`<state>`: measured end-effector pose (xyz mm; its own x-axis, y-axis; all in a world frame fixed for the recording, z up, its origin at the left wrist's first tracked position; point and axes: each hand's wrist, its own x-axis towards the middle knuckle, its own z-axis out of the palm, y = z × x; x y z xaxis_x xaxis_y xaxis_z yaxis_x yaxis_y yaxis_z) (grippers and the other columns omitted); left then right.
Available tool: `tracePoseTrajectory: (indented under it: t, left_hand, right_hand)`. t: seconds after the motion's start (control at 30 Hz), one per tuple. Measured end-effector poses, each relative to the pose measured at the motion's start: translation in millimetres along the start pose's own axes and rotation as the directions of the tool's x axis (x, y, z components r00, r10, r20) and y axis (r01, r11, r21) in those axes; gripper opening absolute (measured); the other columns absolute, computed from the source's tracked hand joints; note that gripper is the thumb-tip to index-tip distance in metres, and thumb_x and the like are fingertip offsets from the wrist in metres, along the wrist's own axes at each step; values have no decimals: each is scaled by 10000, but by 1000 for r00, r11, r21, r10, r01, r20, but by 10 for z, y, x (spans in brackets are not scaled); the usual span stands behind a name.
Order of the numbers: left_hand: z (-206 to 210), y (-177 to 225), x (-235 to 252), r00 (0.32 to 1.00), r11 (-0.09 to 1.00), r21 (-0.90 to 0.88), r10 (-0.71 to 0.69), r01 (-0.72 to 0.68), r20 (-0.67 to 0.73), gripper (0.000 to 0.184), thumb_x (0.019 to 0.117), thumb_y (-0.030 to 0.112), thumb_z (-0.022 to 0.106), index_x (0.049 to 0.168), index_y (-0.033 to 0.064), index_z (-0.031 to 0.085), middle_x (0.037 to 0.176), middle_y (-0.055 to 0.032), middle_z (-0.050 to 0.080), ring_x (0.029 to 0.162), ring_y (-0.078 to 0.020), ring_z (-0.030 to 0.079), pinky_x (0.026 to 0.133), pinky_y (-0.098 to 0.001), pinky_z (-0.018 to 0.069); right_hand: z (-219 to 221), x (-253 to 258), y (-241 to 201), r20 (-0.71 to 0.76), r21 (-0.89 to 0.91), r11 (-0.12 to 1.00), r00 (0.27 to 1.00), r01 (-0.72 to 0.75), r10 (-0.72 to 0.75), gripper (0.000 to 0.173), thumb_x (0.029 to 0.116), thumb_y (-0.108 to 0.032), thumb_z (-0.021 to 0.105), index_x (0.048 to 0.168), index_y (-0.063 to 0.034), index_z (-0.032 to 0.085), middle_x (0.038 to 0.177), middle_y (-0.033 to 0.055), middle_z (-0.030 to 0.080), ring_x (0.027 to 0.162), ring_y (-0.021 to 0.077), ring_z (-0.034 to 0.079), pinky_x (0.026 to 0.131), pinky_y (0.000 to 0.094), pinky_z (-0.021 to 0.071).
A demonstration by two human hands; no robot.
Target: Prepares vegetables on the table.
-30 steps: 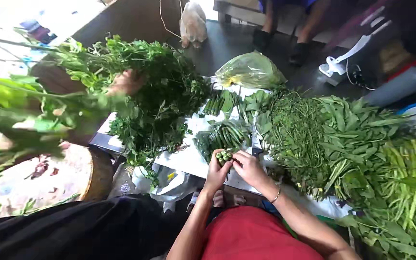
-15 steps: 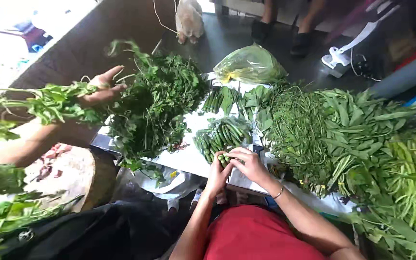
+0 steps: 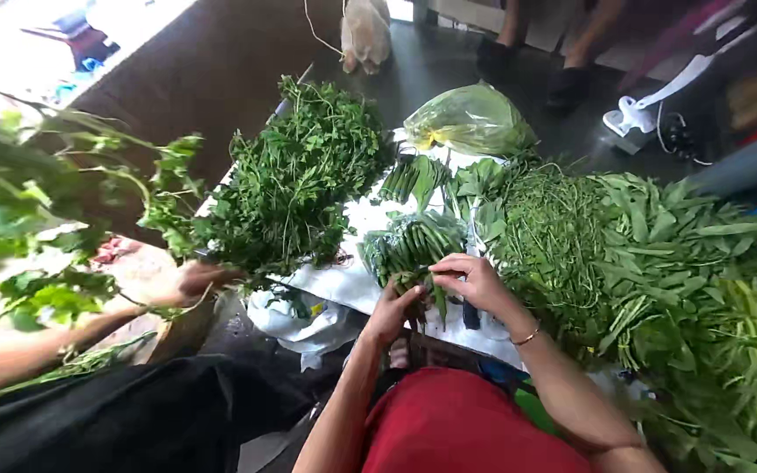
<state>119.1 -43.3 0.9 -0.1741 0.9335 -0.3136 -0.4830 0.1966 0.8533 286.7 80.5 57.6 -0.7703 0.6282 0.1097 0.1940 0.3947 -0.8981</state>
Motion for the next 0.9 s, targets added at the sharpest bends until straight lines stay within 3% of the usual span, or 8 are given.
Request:
tracePoseTrajectory:
  t: [0.2,0.47,0.57,0.7,0.8,0.9]
  left_hand:
    - [48,48,-58,998,997,-50,-59,60,22,381,999,98,567,1348,-9,460,1015,-84,711,893,-193,715,823,-397,616]
    - [-27,-77,-33,992,994,-91,-47,58,119,719,777,286,846,1320,0,472,1044,-69,719,934,-177,717,854,-390,613]
    - [-16,-95,-1,988,997,-53,-47,55,147,769,755,229,856,1358,1,436,1066,-81,702,935,-207,712,837,-412,616]
    - [54,-132,46,999,996,90,-17,13,45,701,753,28,802,1350,-19,437,1081,-113,665,900,-206,698,785,-383,620]
    - [93,-134,85,994,969,238,89,-72,-59,633,722,45,814,1275,-24,514,1018,-91,679,876,-158,691,776,-344,610]
    - [108,-95,68,983,898,429,157,-102,-95,575,743,86,795,1256,-23,560,1047,-72,688,944,-100,673,868,-316,575]
  right_hand:
    - [33,18,-127,113,64,995,991,-83,75,230,966,-147,692,1129,4,752,1121,129,730,1013,153,707,943,325,582]
    - [85,113,-120,195,66,983,969,-170,155,199,961,-116,698,1110,5,753,1135,135,715,1010,148,701,921,296,583]
    - [182,116,-122,203,-21,988,967,-151,152,211,962,-149,700,1098,3,753,1114,137,716,994,166,703,911,310,584]
    - [319,112,-171,161,-162,977,973,-142,168,221,960,-190,694,1064,-2,745,1066,139,699,942,195,691,891,347,578]
    - [377,113,-222,124,-245,963,981,-113,147,243,963,-198,675,1104,-7,729,1086,156,689,934,217,684,884,352,570]
    - [419,76,-235,109,-350,936,990,-46,89,306,945,-221,707,1214,-75,725,1178,150,681,1021,253,685,924,410,567]
